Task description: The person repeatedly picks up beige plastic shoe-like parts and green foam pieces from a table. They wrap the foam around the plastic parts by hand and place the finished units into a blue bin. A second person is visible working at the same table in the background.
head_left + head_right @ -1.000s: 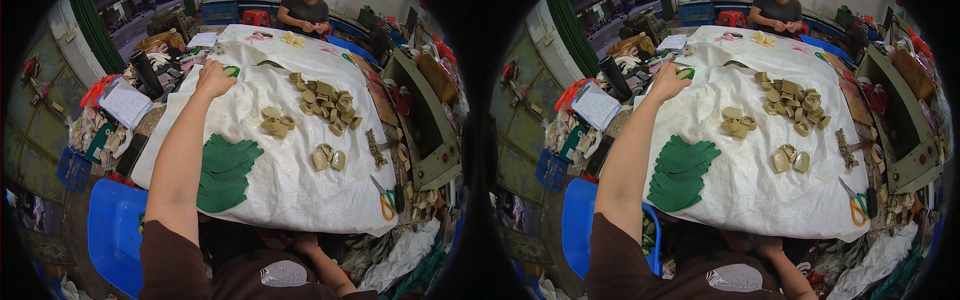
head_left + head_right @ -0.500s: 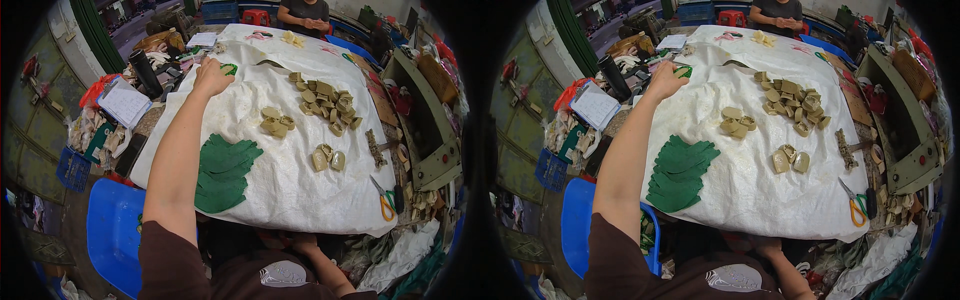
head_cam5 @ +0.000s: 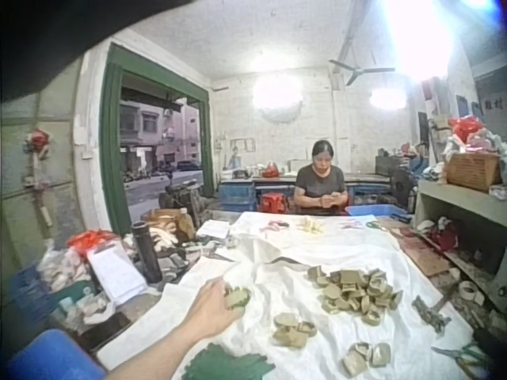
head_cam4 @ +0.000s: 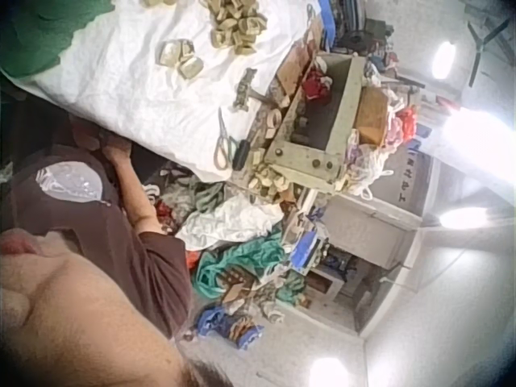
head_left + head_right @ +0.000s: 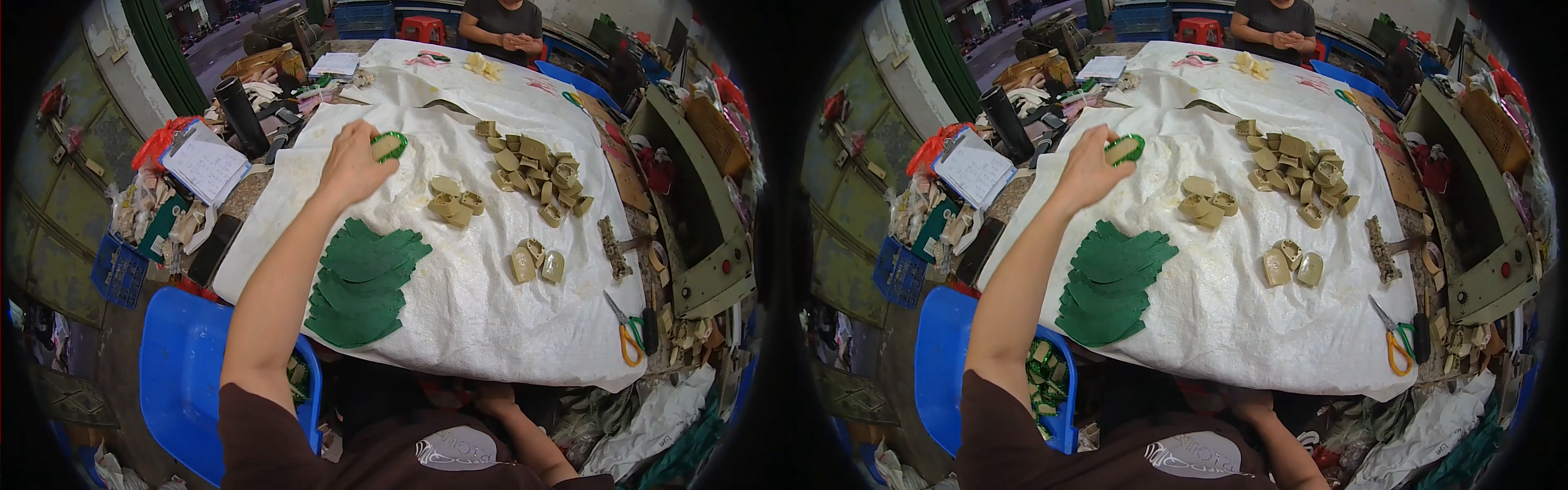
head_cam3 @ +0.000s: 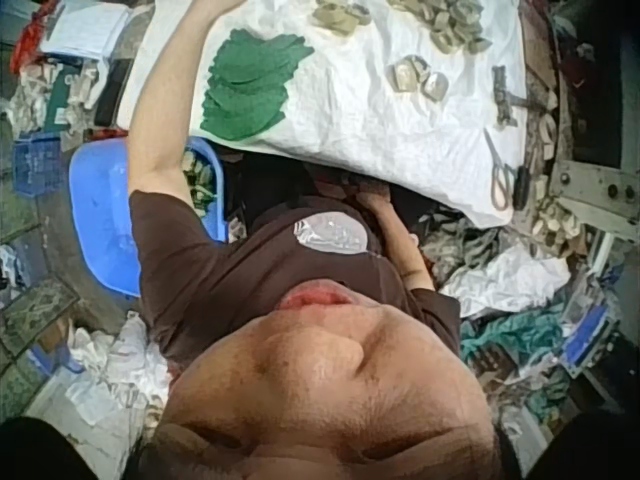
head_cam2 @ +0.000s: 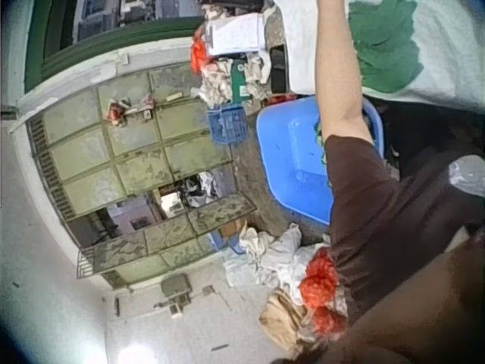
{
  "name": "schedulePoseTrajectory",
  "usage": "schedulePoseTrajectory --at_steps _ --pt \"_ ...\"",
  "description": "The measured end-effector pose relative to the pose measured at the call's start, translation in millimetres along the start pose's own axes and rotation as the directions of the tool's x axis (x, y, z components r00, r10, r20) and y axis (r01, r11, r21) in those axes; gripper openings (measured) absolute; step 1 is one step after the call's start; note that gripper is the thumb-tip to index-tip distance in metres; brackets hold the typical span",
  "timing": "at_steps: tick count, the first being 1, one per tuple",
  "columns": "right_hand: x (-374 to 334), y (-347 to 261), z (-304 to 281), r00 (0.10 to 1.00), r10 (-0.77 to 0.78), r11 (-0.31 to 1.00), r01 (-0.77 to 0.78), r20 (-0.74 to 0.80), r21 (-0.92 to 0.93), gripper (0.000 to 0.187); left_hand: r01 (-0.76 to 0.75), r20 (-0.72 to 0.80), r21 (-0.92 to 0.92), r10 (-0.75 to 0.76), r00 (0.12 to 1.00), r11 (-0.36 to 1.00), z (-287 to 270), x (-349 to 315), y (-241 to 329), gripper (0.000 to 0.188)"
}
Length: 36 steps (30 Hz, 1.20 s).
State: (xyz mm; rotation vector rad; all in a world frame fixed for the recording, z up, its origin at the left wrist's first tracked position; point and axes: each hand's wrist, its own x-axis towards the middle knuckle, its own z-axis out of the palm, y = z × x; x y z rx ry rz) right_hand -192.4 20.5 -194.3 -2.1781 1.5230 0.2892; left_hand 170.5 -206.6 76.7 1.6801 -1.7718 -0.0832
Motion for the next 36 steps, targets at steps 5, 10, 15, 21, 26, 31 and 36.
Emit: schedulePoseTrajectory --at_steps 5,10,15,21,26,31,36 --pt "2.1 -4.8 -1.8 0.999 -0.026 0.999 0.028 -0.041 0.035 0.056 -0.037 0.057 -0.104 0.043 0.997 0.994 -3.5 -57.0 16.4 0.047" --pt "1.8 -5.4 -5.2 0.999 -0.027 0.999 0.027 0.034 -0.017 0.057 0.02 0.138 -0.117 -0.004 0.99 0.993 -3.0 -72.1 21.3 0.044" --pt "2.3 -4.1 -0.9 0.996 0.001 1.0 -0.001 0.085 -0.003 0.057 0.013 0.133 -0.097 0.0 0.991 0.995 1.4 -73.9 19.9 0.043" --pt "6.1 4.2 11.2 0.995 -0.095 0.993 0.097 0.032 -0.062 0.059 -0.034 0.125 -0.113 0.048 0.991 0.993 3.6 -72.3 26.3 0.044" --pt "5.0 1.2 4.6 0.991 0.0 1.0 0.0 0.132 -0.004 0.056 -0.004 0.141 -0.089 0.017 0.99 0.996 -2.8 -64.7 27.5 0.045" --pt "-6.5 -17.5 -27.0 0.977 0.049 0.998 -0.053 0.21 0.017 0.053 -0.013 0.103 -0.057 0.019 0.994 0.998 -6.8 -55.2 19.7 0.045" --pt "-6.7 -10.1 -12.1 0.998 -0.062 0.995 0.061 -0.018 -0.085 0.045 0.012 0.045 0.01 -0.013 0.999 1.0 -6.6 -20.3 13.2 0.048"
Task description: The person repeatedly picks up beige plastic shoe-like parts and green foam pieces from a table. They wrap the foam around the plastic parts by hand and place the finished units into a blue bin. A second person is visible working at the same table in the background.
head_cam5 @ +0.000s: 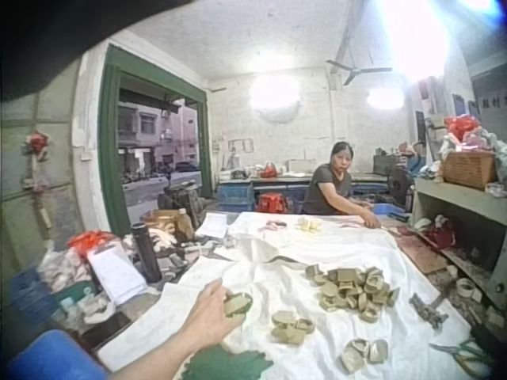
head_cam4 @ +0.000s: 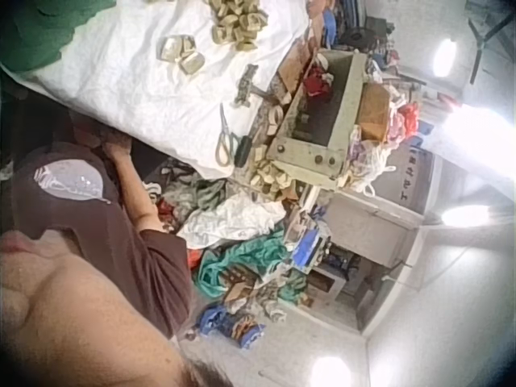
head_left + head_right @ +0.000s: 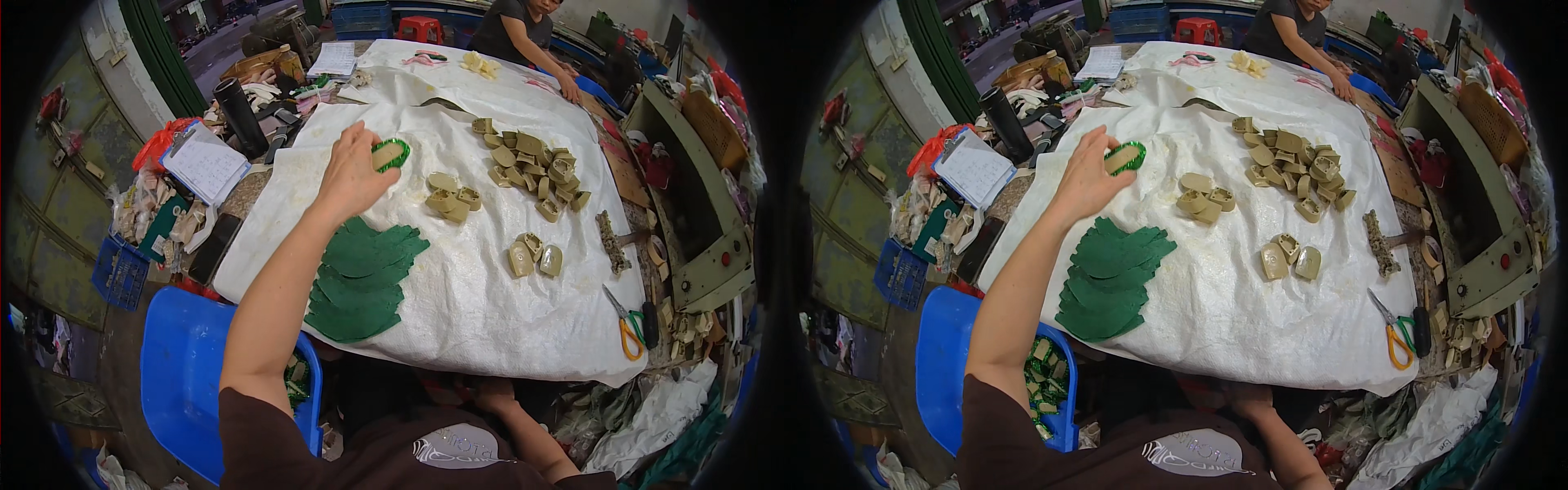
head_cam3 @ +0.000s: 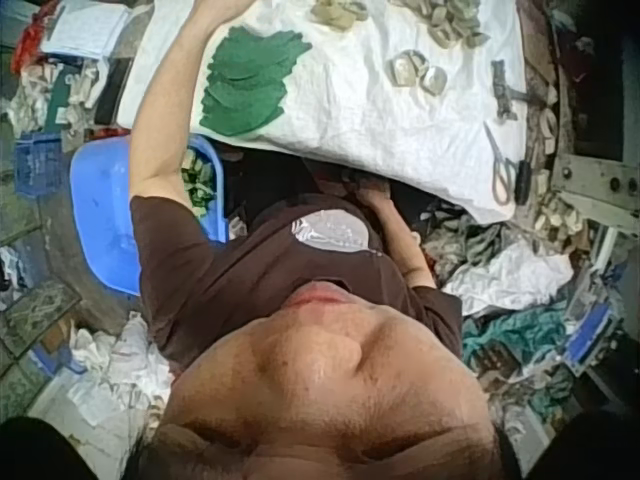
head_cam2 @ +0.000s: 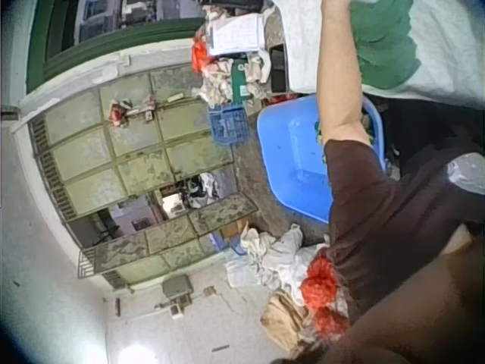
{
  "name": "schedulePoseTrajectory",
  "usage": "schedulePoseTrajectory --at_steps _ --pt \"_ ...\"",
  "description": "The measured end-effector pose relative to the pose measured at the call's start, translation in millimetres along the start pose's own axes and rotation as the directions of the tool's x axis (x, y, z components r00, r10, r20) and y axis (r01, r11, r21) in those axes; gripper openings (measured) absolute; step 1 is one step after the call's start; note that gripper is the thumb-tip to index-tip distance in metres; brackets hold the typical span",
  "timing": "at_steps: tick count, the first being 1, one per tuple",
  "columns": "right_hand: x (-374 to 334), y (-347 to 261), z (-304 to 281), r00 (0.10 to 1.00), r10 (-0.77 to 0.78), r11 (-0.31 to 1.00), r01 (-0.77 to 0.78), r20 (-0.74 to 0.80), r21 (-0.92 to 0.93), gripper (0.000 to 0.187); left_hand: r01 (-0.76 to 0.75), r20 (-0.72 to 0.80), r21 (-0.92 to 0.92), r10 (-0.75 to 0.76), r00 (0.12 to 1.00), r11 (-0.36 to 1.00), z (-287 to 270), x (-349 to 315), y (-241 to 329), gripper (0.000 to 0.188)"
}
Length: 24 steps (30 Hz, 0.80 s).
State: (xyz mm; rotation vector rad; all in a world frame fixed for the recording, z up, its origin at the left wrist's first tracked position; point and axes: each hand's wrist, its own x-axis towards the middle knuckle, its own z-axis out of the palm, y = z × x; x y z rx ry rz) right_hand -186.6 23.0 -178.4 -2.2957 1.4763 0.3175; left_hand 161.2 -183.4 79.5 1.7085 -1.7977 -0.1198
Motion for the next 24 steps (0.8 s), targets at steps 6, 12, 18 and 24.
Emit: schedulePoseTrajectory --at_steps 6,12,18,24 --pt "10.0 11.9 24.7 0.999 -0.01 0.999 0.011 -0.033 0.037 0.048 0.037 -0.04 0.053 -0.035 0.999 0.998 -9.9 41.0 -1.0 0.055" --pt "7.9 -1.5 -0.9 0.983 0.142 0.973 -0.161 0.118 0.166 0.055 0.04 -0.099 0.076 -0.033 0.995 0.996 -16.3 61.8 -5.8 0.052" --pt "7.3 2.5 3.2 0.972 0.184 0.963 -0.208 0.148 0.171 0.059 0.013 -0.051 0.059 -0.01 0.999 0.998 -9.3 44.7 0.5 0.05" --pt "8.7 8.5 17.0 0.995 0.084 0.989 -0.089 0.046 0.121 0.059 -0.075 -0.027 -0.136 0.072 0.997 0.988 -10.0 -20.4 13.4 0.045"
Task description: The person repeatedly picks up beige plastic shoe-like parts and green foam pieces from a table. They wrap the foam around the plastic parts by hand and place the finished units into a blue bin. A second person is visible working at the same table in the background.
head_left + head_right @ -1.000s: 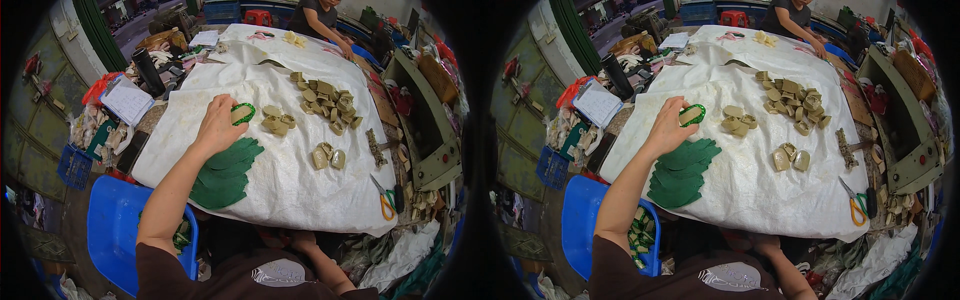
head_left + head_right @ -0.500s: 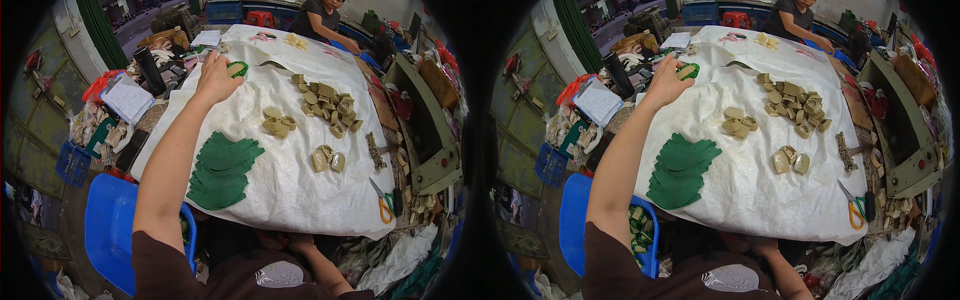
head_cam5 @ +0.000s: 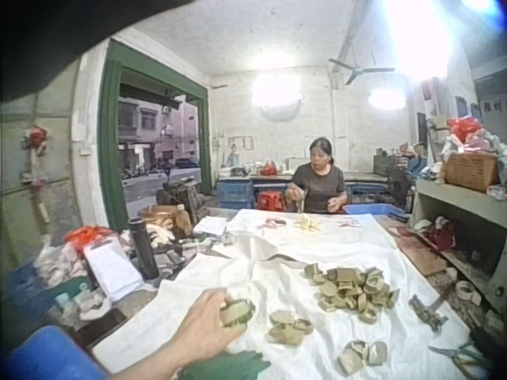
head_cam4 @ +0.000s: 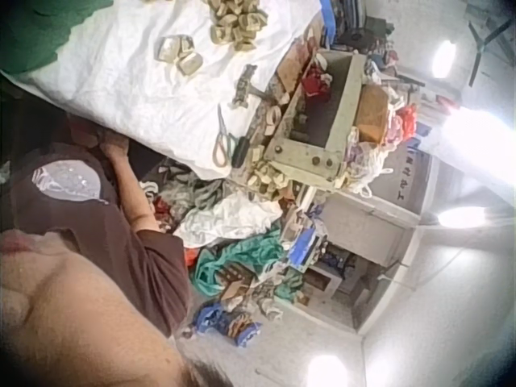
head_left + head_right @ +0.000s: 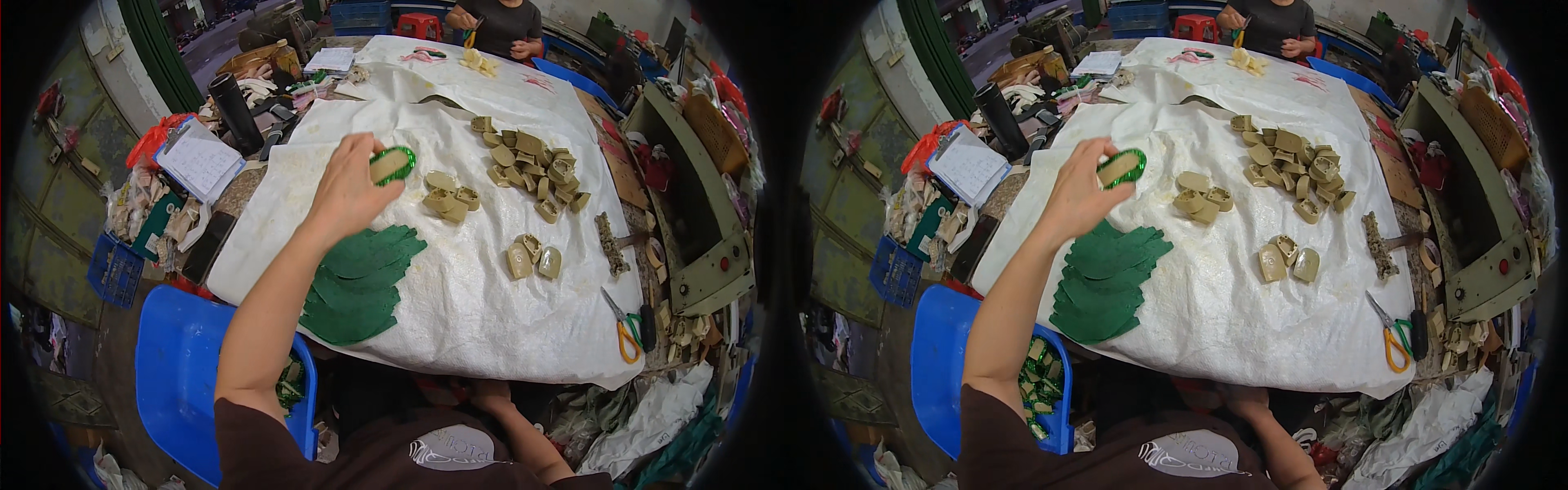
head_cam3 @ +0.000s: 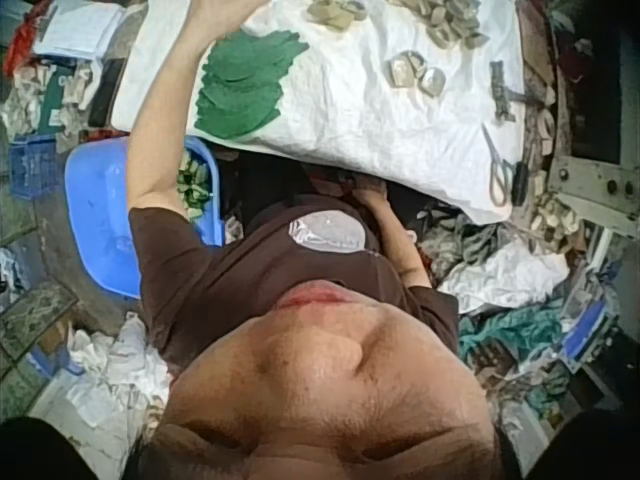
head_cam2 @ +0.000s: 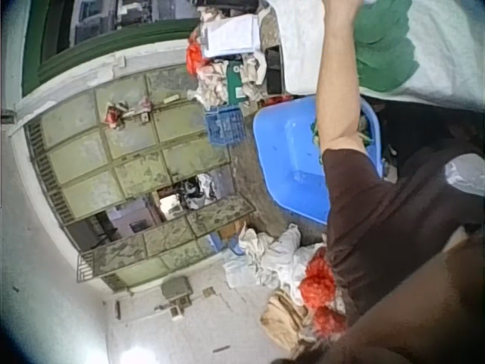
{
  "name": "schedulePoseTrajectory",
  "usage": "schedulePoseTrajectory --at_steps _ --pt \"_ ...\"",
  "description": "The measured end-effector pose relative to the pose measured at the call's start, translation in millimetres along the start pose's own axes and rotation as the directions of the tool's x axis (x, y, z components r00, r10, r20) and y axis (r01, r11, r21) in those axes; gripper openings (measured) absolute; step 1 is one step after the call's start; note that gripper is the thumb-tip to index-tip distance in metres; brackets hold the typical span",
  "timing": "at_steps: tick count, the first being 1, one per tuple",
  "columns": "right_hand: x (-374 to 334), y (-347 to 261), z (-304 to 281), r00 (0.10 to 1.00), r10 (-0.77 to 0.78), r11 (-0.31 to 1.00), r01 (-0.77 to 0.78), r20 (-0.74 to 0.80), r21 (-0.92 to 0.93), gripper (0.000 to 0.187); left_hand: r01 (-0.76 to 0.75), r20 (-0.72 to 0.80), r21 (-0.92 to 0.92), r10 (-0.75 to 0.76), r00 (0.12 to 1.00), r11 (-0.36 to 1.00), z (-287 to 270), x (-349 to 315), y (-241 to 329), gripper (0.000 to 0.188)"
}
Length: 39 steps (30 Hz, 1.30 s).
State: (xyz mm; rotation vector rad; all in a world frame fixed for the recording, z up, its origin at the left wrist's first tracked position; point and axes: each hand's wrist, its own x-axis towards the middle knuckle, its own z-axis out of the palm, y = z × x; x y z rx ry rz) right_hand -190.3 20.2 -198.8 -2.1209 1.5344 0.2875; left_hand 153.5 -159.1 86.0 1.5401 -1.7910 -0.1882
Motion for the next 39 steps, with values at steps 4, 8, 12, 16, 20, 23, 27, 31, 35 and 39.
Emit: schedulePoseTrajectory --at_steps 4,8,12,16,20,23,27,31,35,39 --pt "0.9 0.8 -0.9 0.999 0.027 1.0 -0.028 0.035 0.006 0.06 0.017 0.049 -0.077 -0.013 0.999 0.997 -6.1 -40.8 8.8 0.044" --pt "1.6 1.2 3.4 0.999 0.049 0.999 -0.049 0.022 0.018 0.06 0.079 0.016 -0.138 -0.078 0.997 0.987 -24.8 -93.7 12.7 0.046" --pt "3.5 5.4 13.0 0.999 0.042 0.999 -0.041 -0.007 0.017 0.058 0.129 -0.085 -0.085 -0.136 0.987 0.988 -32.7 -149.5 -3.8 0.048" --pt "-1.1 -3.0 1.1 0.999 0.026 0.999 -0.025 -0.038 0.022 0.055 0.345 -0.201 -0.17 -0.376 0.905 0.923 -32.3 -204.4 -26.9 0.046" --pt "0.0 0.7 1.6 1.0 0.014 1.0 -0.015 0.015 0.017 0.053 0.547 -0.301 -0.271 -0.61 0.733 0.792 -29.0 -256.7 -62.3 0.045" --pt "-1.1 3.5 4.1 1.0 -0.03 0.999 0.03 0.002 -0.017 0.054 0.627 -0.374 -0.151 -0.632 0.679 0.764 -27.7 -285.1 -79.1 0.044" --pt "0.6 10.8 21.0 0.998 0.01 1.0 -0.011 -0.063 -0.015 0.049 0.7 -0.384 -0.114 -0.681 0.623 0.705 -21.5 -311.7 -92.8 0.045" --pt "0.3 1.0 5.3 0.996 0.075 0.997 -0.076 0.046 0.016 0.047 0.719 -0.379 -0.013 -0.668 0.64 0.695 -12.6 -320.8 -90.0 0.043" --pt "-2.3 -5.2 -8.4 0.992 0.055 0.998 -0.055 0.114 -0.001 0.047 0.719 -0.371 0.045 -0.656 0.657 0.694 -4.8 -323.6 -90.8 0.042" --pt "-2.7 -3.2 -1.7 0.998 0.063 0.997 -0.064 0.03 0.034 0.046 0.701 -0.347 0.027 -0.651 0.675 0.713 0.3 -319.2 -84.4 0.044"
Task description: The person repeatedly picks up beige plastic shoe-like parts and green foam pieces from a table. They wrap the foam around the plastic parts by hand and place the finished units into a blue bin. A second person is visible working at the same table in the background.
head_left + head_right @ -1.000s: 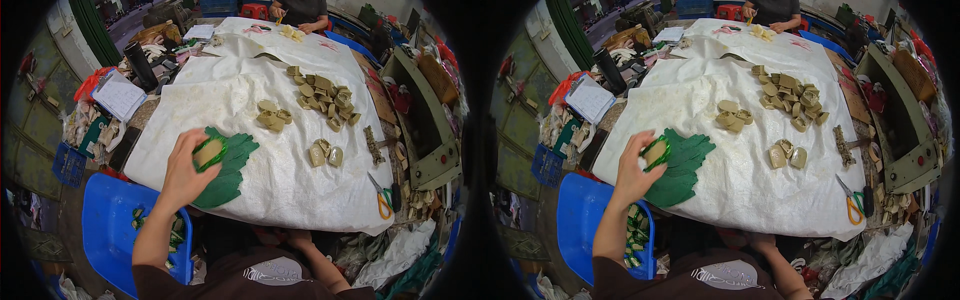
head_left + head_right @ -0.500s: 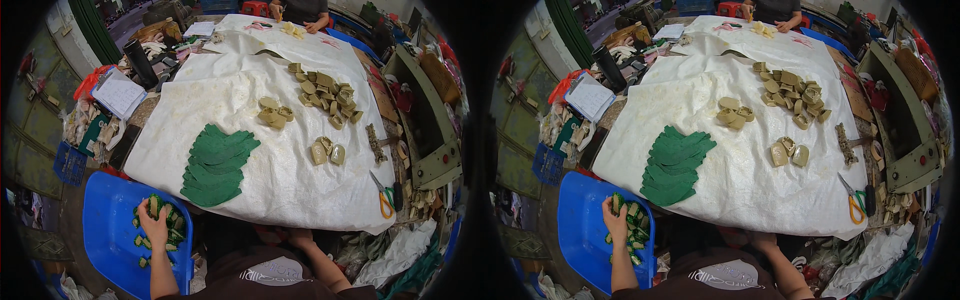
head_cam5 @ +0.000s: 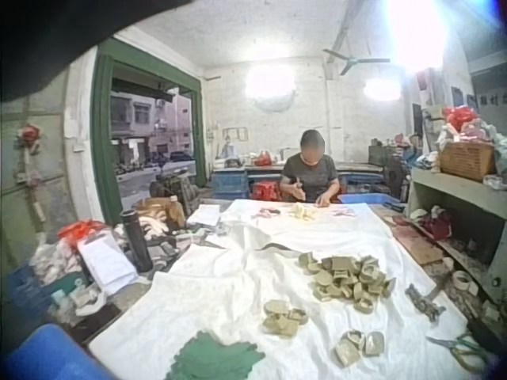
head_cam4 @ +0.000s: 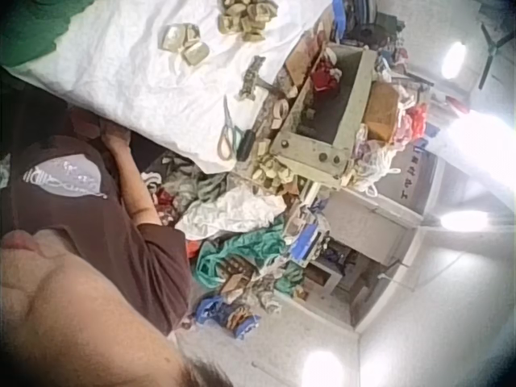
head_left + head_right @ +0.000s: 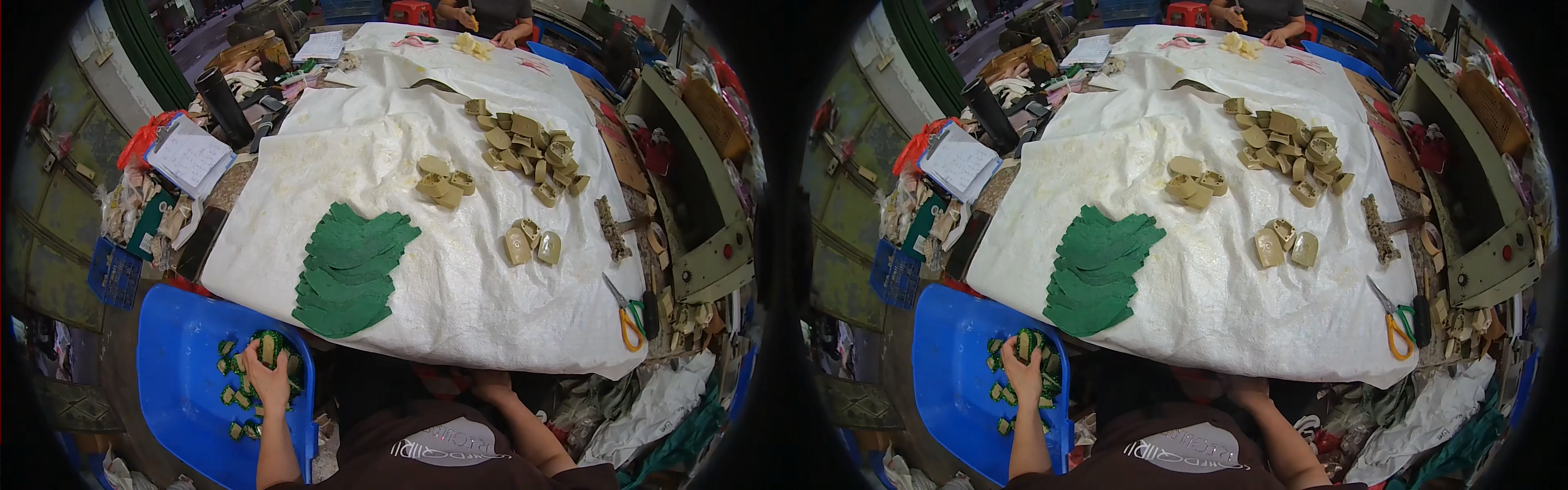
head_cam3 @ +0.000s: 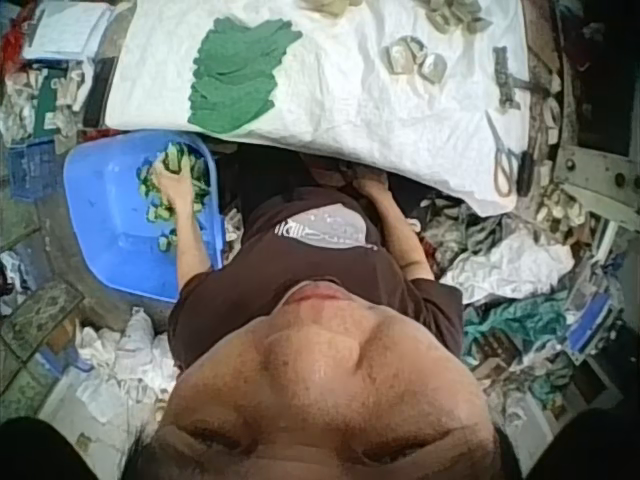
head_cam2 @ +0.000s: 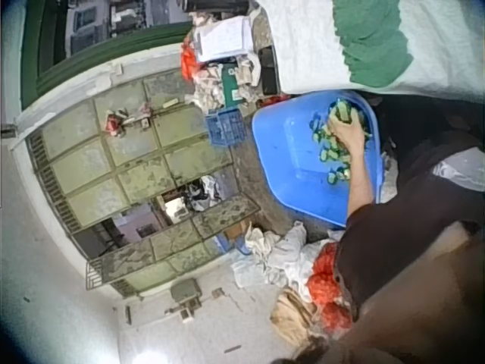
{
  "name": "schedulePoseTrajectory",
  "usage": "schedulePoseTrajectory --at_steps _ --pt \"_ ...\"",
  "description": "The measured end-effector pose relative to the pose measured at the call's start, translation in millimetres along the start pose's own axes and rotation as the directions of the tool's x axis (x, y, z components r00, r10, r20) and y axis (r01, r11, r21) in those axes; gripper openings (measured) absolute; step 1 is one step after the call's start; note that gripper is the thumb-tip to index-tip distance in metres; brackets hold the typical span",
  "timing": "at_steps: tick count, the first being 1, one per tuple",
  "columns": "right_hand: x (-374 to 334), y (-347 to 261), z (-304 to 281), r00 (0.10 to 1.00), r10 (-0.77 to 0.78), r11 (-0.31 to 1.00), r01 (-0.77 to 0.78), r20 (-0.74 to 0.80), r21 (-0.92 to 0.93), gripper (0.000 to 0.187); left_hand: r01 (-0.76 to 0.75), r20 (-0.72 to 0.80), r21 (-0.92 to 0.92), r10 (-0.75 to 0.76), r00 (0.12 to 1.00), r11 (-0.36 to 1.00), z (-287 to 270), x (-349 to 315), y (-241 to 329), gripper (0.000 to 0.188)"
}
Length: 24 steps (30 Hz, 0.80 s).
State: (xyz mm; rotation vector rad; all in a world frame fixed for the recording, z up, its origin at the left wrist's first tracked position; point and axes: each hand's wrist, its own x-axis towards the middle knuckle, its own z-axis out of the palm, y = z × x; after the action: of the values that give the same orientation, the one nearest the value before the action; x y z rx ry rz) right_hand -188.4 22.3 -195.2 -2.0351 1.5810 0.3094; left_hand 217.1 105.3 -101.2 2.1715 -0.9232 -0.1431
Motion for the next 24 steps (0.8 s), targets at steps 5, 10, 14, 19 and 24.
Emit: schedulePoseTrajectory --at_steps 5,10,14,19,24 --pt "0.8 5.8 7.4 1.0 0.024 1.0 -0.024 0.0 0.02 0.045 0.012 0.03 0.031 -0.013 0.999 0.999 2.8 -3.9 5.7 0.049" --pt "3.2 11.1 12.4 0.999 0.034 0.999 -0.035 0.038 0.037 0.049 0.003 0.032 0.044 -0.004 0.999 0.999 6.0 -7.1 -3.7 0.048" --pt "1.6 10.0 9.7 0.999 0.029 0.999 -0.03 0.026 0.039 0.052 0.013 0.046 0.033 -0.014 0.999 0.999 9.1 -7.6 -3.8 0.047" --pt "1.8 6.6 3.5 0.998 0.024 0.997 -0.028 0.054 0.078 0.052 0.014 0.011 0.054 -0.015 1.0 0.998 9.5 -10.2 -10.2 0.046" --pt "7.7 20.8 24.6 0.993 -0.014 1.0 0.014 -0.114 -0.002 0.05 0.04 -0.012 0.056 -0.039 0.999 0.998 11.6 -11.3 -17.0 0.046"
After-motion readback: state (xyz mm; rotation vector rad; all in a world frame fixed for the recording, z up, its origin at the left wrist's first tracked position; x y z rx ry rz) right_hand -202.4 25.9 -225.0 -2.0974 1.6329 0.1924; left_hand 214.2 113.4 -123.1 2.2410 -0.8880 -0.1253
